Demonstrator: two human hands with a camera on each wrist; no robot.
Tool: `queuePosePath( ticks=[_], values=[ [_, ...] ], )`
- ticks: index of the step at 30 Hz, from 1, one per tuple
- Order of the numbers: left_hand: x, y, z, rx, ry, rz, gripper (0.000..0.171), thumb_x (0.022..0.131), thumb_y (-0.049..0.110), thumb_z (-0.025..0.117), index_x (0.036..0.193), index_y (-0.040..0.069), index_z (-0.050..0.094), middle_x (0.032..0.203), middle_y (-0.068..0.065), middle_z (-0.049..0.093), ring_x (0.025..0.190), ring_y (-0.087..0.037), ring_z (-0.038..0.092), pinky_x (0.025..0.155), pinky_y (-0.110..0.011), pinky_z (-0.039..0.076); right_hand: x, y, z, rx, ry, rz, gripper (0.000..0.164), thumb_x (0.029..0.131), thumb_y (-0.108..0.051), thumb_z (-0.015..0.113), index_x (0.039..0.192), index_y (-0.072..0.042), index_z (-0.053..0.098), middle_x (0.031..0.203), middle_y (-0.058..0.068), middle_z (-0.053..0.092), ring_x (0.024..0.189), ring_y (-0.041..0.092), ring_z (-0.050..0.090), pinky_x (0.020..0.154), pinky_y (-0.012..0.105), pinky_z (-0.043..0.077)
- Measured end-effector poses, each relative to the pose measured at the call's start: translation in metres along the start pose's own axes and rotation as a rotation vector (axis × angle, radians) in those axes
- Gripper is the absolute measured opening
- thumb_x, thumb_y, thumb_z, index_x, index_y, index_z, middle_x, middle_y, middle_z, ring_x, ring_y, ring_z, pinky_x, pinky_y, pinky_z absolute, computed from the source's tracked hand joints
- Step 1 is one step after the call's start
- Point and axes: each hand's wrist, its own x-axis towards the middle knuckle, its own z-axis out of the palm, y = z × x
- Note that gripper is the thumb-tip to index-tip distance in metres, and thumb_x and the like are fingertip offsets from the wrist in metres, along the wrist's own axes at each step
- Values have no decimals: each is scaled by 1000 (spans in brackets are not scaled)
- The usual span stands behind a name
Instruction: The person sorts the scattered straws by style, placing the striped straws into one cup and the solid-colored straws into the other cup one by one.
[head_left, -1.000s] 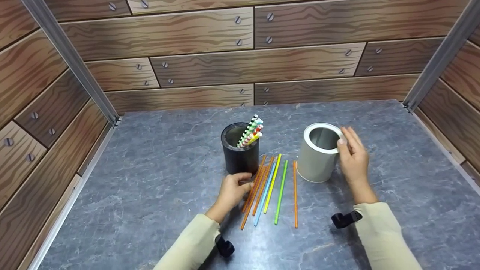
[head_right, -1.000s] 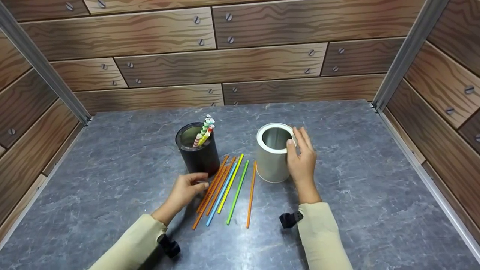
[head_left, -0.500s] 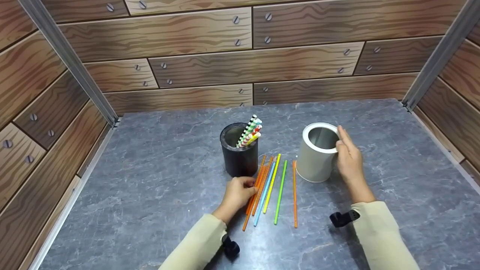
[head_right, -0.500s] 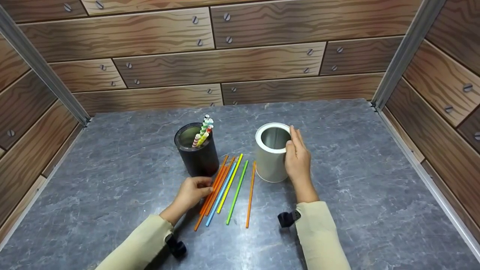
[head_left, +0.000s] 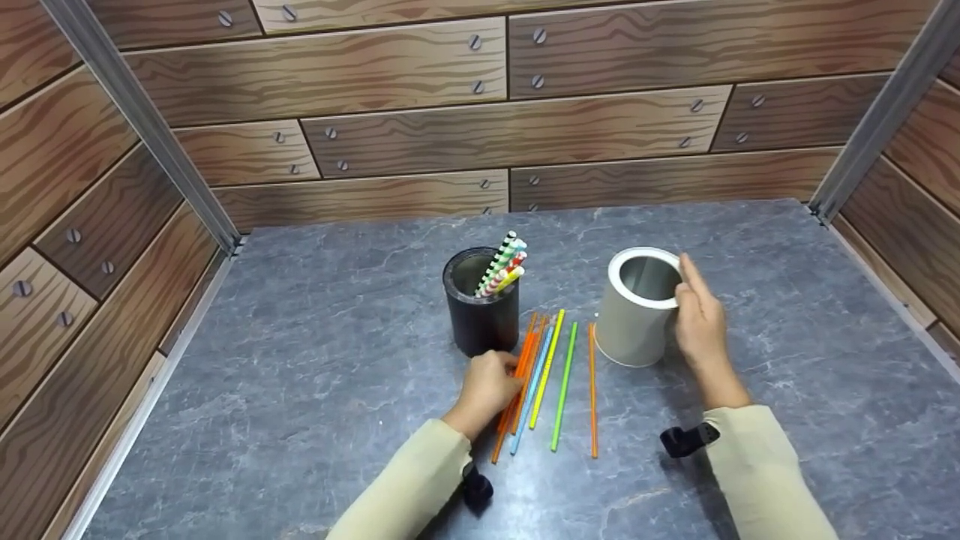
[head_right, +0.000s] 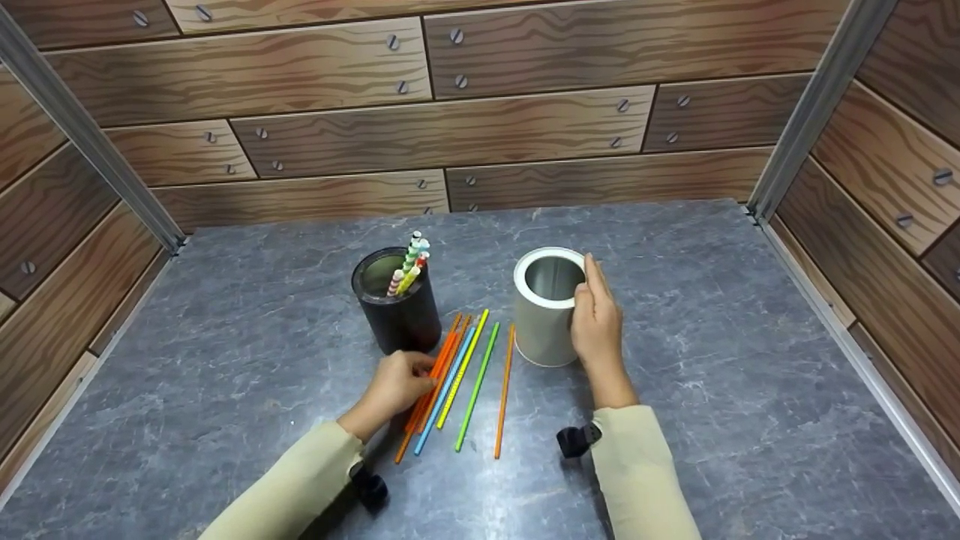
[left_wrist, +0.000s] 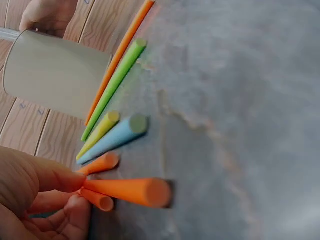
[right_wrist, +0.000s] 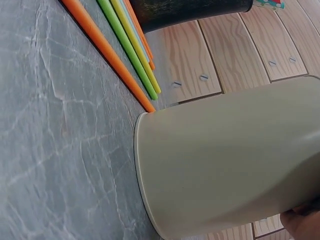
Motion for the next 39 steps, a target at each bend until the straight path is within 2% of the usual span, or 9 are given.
queuePosePath(
  ticks=[2, 5, 12, 18, 24, 29, 39],
  values=[
    [1, 3, 0, 16, -14, -12, 26, 64, 3, 68, 90, 4, 74, 85, -10, 70, 77, -24, 64, 65, -29, 50, 0, 0, 0, 6, 12, -5, 45, 95, -8, 35, 138, 0, 40, 140, 16, 41, 132, 27, 34, 109, 26, 24],
    [2, 5, 2, 25, -29, -32, 29, 64, 4, 70, 92, 6, 73, 87, -10, 70, 80, -26, 64, 68, -31, 50, 0, 0, 0, 12, 15, -12, 45, 95, -8, 34, 138, 1, 39, 140, 17, 41, 132, 28, 33, 109, 26, 24],
    [3, 4, 3, 2, -25, -87, 31, 63, 2, 71, 93, 7, 73, 85, -8, 69, 73, -21, 59, 68, -29, 49, 0, 0, 0, 13, -3, -15, 45, 95, -8, 32, 139, 1, 38, 141, 16, 40, 133, 27, 32, 109, 26, 23],
    [4, 4, 3, -15, -12, -107, 31, 63, 1, 69, 93, 7, 73, 85, -8, 69, 76, -22, 60, 70, -29, 48, -1, 0, -1, -16, -19, -8, 46, 96, -10, 30, 141, -2, 36, 144, 13, 37, 135, 25, 30, 110, 27, 21],
    [7, 1, 1, -78, -34, -151, 32, 62, -1, 69, 94, 6, 73, 77, -5, 66, 68, -16, 53, 66, -25, 45, 0, 1, 2, -9, 11, -11, 46, 95, -8, 31, 140, 0, 37, 142, 15, 39, 133, 27, 32, 110, 26, 22],
    [8, -1, 0, -125, -42, -174, 32, 63, -1, 71, 95, 6, 72, 68, -3, 63, 62, -12, 53, 61, -24, 45, -1, 1, 4, -13, 21, -19, 46, 94, -8, 31, 139, 0, 38, 142, 16, 39, 133, 28, 32, 110, 26, 23],
    [9, -1, 1, -226, -69, -222, 32, 66, 0, 74, 98, 3, 71, 68, -4, 64, 58, -8, 51, 57, -21, 44, -1, 1, 5, 15, 58, -14, 46, 93, -6, 32, 139, 0, 40, 141, 16, 41, 134, 27, 32, 110, 25, 22]
  ],
)
